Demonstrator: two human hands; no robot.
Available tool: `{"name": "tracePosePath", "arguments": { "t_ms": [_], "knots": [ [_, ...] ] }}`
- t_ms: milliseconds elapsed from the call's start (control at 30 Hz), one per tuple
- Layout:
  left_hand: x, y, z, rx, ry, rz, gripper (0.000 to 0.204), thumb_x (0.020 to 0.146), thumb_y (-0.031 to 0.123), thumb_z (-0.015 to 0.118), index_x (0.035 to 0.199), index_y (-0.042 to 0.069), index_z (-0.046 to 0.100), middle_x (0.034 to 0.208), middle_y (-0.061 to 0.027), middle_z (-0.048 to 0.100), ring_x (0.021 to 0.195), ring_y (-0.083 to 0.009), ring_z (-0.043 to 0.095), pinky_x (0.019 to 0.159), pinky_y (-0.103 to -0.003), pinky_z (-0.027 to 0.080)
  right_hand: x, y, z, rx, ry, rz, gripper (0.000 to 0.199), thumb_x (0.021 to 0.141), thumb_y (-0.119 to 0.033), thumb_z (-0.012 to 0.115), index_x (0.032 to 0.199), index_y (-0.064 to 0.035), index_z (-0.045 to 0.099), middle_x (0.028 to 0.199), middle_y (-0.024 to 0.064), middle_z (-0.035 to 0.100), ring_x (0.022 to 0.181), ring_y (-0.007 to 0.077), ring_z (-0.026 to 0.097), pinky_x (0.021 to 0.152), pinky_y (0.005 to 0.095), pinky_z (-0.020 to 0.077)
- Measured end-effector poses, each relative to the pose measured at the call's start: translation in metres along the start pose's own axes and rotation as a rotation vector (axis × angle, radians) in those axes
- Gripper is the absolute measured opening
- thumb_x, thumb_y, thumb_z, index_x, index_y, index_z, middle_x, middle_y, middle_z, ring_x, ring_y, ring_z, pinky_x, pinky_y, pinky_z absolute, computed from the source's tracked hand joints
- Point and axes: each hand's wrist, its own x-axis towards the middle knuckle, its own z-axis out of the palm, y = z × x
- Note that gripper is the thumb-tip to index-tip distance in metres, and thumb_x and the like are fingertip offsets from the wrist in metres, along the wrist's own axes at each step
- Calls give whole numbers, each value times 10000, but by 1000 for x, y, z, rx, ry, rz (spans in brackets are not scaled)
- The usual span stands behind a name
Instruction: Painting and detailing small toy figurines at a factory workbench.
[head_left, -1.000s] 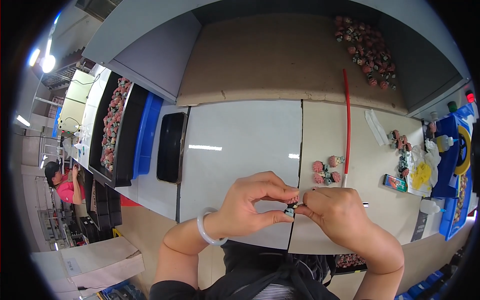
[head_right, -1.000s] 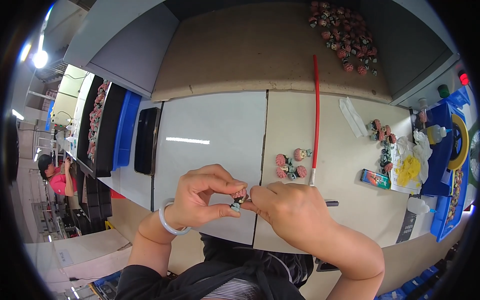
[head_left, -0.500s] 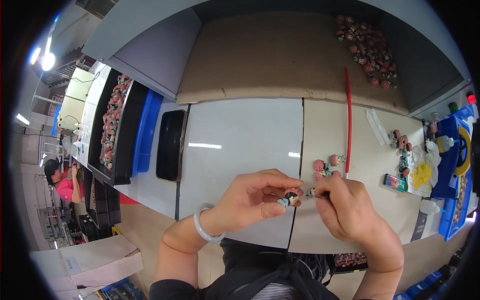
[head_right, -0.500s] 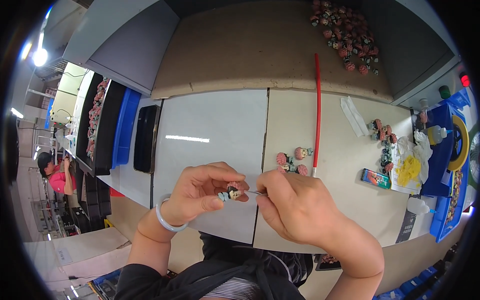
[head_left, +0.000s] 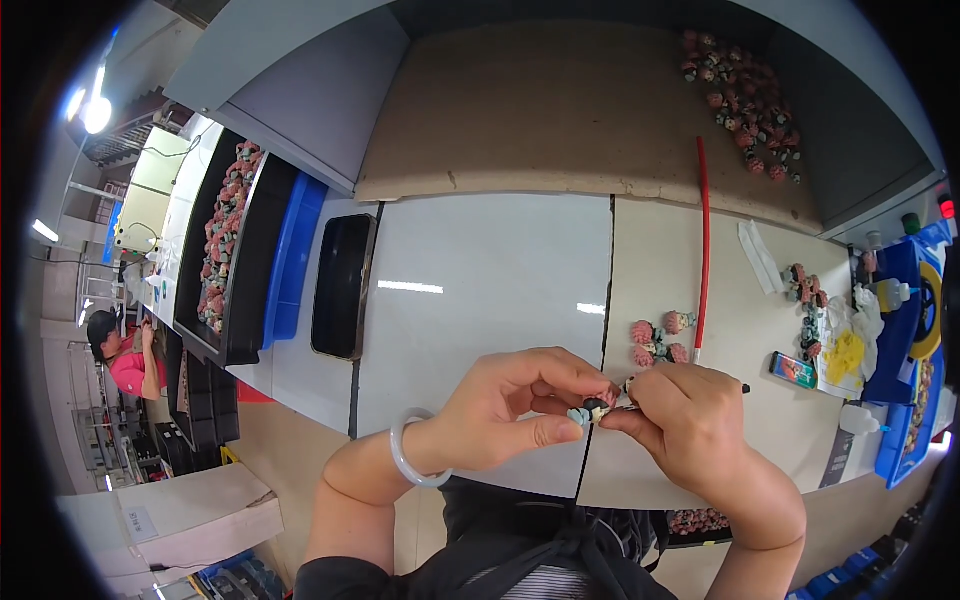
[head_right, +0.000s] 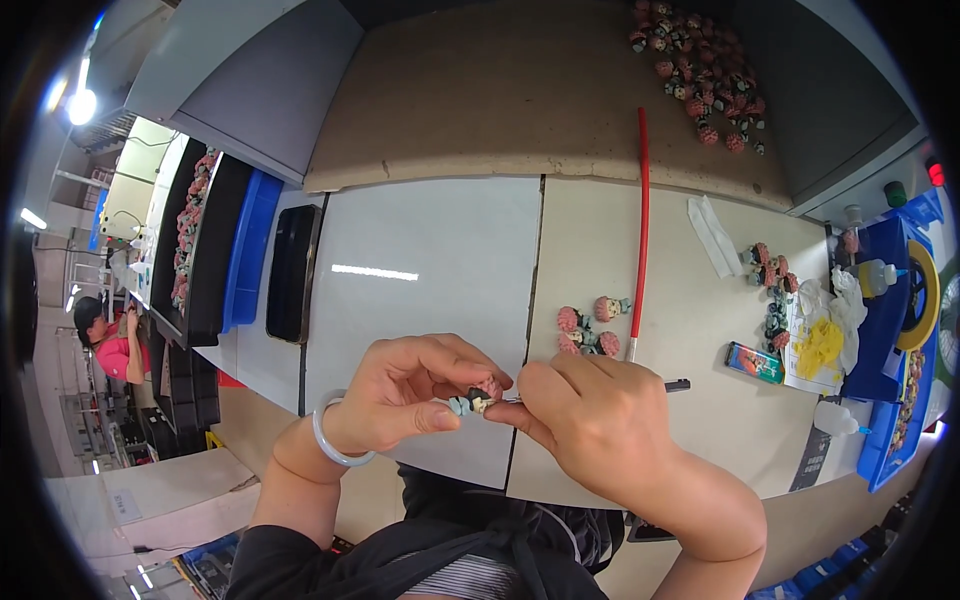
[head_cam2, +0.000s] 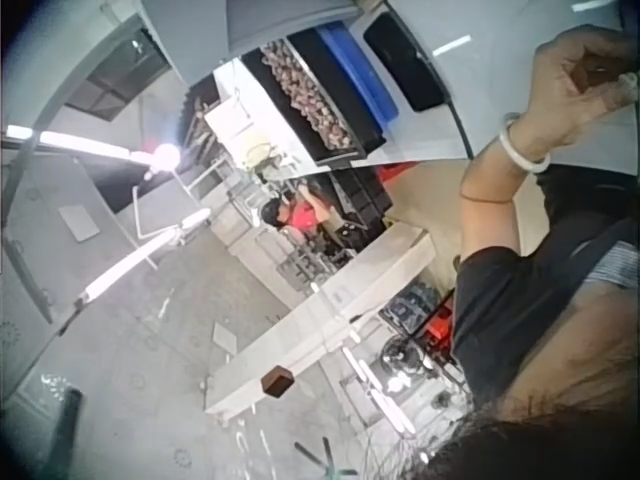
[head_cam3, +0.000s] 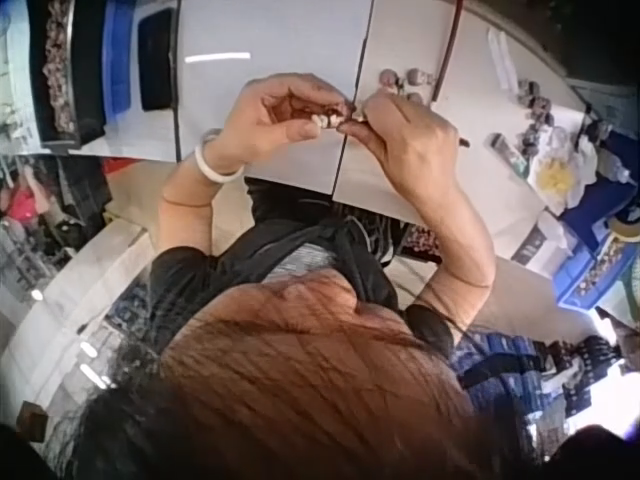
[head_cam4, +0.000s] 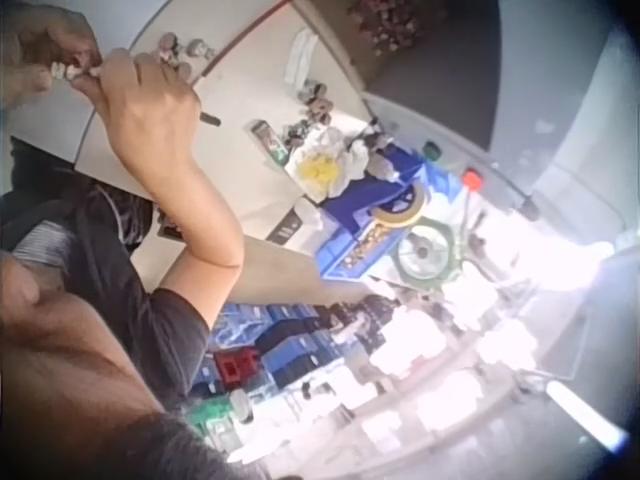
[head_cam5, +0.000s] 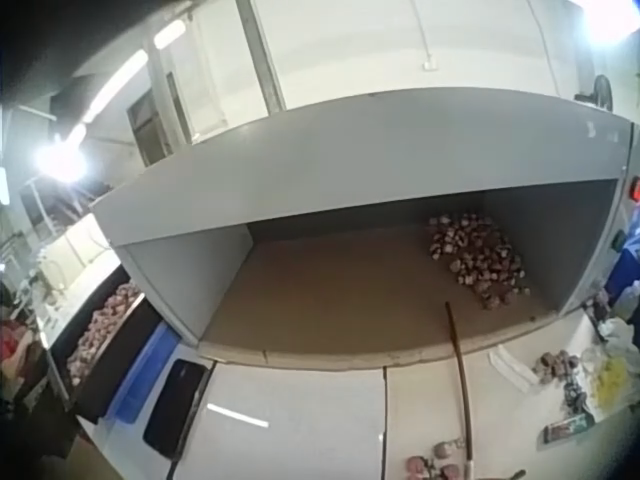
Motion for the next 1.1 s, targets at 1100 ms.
{"name": "tracePosePath", "arguments": {
  "t_ms": [1100],
  "knots": [
    [-1,0,-1,-113,-8,-67,301,756,53,645,1036,-15,558,1024,-174,561,1004,-280,537,878,-394,434,0,4,-2,28,-30,2,351,639,-329,692,614,-61,466,502,58,431,426,239,447,397,332,342]
  ]
}}
